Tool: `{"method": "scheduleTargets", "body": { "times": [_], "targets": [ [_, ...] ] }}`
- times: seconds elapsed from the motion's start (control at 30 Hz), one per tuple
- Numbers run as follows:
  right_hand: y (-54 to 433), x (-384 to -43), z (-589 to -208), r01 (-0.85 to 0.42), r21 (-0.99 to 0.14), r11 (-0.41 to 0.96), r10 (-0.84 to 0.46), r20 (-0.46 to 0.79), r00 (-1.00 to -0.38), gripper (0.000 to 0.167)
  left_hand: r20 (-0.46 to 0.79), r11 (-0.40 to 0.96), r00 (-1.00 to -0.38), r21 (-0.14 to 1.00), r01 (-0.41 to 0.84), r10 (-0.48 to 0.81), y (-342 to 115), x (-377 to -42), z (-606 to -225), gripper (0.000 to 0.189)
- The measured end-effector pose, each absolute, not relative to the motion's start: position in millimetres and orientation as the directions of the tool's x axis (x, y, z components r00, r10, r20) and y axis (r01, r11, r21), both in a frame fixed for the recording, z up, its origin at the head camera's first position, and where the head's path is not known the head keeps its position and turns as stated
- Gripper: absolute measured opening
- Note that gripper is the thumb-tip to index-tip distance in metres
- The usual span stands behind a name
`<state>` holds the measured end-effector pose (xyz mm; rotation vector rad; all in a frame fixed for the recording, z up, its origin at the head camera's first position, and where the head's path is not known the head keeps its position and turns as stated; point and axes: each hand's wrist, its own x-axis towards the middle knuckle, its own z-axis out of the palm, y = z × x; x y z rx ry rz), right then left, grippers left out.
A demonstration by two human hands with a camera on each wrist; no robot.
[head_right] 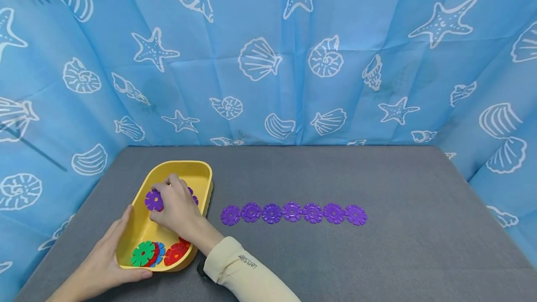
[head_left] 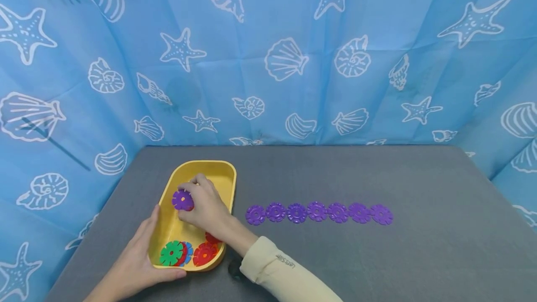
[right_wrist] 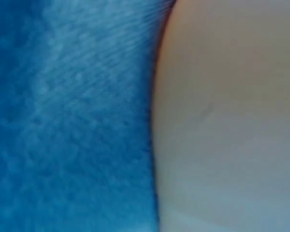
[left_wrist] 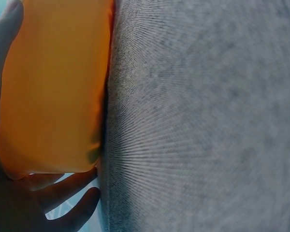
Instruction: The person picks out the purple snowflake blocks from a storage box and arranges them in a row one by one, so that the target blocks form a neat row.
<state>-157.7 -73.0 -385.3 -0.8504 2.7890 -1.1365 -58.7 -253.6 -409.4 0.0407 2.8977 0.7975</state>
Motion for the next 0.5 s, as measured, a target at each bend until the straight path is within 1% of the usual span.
{"method": "scheduleTargets", "body": {
  "times": [0.2,0.4,0.5],
  "targets": [
    [-51,-155,-376,-0.501,-0.681,0.534,-0.505,0.217,-0.835,0.054,-0.131,0.856,-0.99,0.516,-0.018,0.058,-254,-59,-409,0.145],
    [-16,-157,-371,-0.465,-0.748,0.473,-0.485,0.219,-0.847,0.055,-0.125,0.856,-0.991,0.517,-0.017,0.056,-254,-59,-409,0.145],
    [3,-159,-367,-0.46,-0.759,0.461,-0.48,0.224,-0.849,0.056,-0.122,0.857,-0.991,0.516,-0.015,0.056,-254,-59,-409,0.146]
  ]
}}
